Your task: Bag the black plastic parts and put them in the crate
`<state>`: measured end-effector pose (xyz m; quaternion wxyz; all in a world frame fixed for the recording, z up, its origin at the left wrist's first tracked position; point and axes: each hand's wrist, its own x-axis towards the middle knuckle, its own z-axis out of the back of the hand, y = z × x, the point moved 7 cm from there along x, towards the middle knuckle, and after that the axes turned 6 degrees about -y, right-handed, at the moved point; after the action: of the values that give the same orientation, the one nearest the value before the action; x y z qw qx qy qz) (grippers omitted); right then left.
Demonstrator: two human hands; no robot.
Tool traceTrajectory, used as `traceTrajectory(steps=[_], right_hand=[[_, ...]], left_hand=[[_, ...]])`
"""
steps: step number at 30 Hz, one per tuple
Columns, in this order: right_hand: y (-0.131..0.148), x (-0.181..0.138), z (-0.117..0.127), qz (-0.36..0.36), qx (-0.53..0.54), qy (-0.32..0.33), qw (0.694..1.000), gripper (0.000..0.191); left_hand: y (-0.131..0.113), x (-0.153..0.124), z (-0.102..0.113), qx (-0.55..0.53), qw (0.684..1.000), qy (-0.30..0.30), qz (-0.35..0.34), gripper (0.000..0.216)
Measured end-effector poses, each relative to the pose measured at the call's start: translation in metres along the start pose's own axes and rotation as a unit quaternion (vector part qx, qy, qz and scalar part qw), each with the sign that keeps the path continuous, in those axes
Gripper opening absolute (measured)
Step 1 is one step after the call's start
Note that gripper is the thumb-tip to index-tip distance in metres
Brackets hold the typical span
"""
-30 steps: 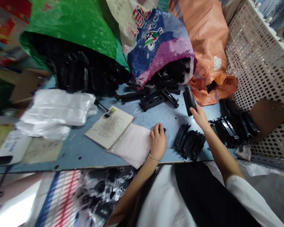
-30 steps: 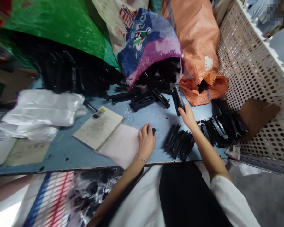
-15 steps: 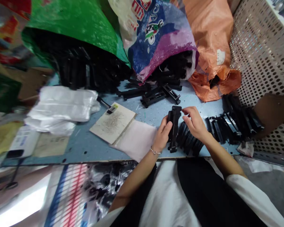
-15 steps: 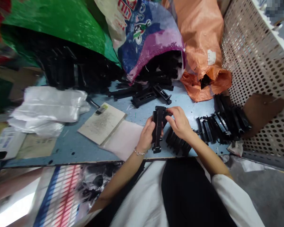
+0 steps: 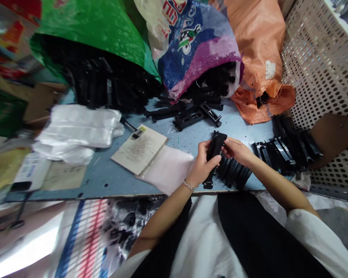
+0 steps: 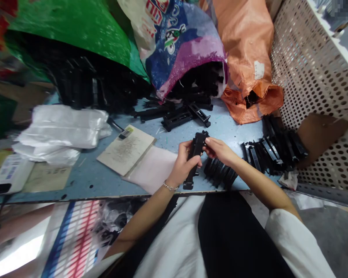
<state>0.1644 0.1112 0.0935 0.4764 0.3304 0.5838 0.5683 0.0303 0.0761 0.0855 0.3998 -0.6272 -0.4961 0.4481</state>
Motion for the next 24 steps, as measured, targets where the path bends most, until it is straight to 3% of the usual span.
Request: traceTrajectory(steps=[2,5,7,8,11,14,16,19,21,24], right_hand=[[0.013,-0.011,0.002,0.075,-0.137,-0.009,0.988,0.045],[0.026,-0.036,-0.020,0.221,-0.359,0.029,0.906,0.046],[0.022,-0.048,-0.040,0.267,-0.425,0.061,0.863,0.047],[0.018,-0.051,-0.046,0.268,-0.432,0.066,0.858,0.046],[0.004,-0.054,-0.048,0.209,-0.389,0.074,0.894,0.046],[-0.014,-0.064,-0.022,0.066,-0.382,0.068,0.919,0.045],[-0.033,-0.084,0.012,-0.082,-0.456,0.023,0.886,0.043],[-0.063,-0.125,0.053,-0.260,-0.543,-0.052,0.797,0.043],[-0.080,-0.137,0.058,-0.277,-0.534,-0.085,0.794,0.043],[-0.095,-0.123,0.058,-0.220,-0.517,-0.136,0.816,0.042]], left_hand=[[0.003,0.007,0.004,-0.043,0.997,-0.023,0.058,0.055],[0.004,0.014,0.007,-0.115,0.985,-0.058,0.114,0.049],[0.003,0.014,0.002,-0.143,0.981,-0.058,0.121,0.045],[0.003,0.013,0.000,-0.149,0.980,-0.057,0.117,0.044],[0.005,0.015,-0.003,-0.106,0.989,-0.051,0.094,0.048],[0.010,0.043,0.008,0.015,0.997,-0.026,0.070,0.055],[0.012,0.074,0.026,0.119,0.992,-0.042,0.030,0.047],[0.025,0.109,0.048,0.264,0.963,-0.057,0.020,0.025],[0.045,0.109,0.051,0.310,0.949,-0.031,0.053,0.028],[0.073,0.073,0.049,0.303,0.949,-0.017,0.080,0.033]])
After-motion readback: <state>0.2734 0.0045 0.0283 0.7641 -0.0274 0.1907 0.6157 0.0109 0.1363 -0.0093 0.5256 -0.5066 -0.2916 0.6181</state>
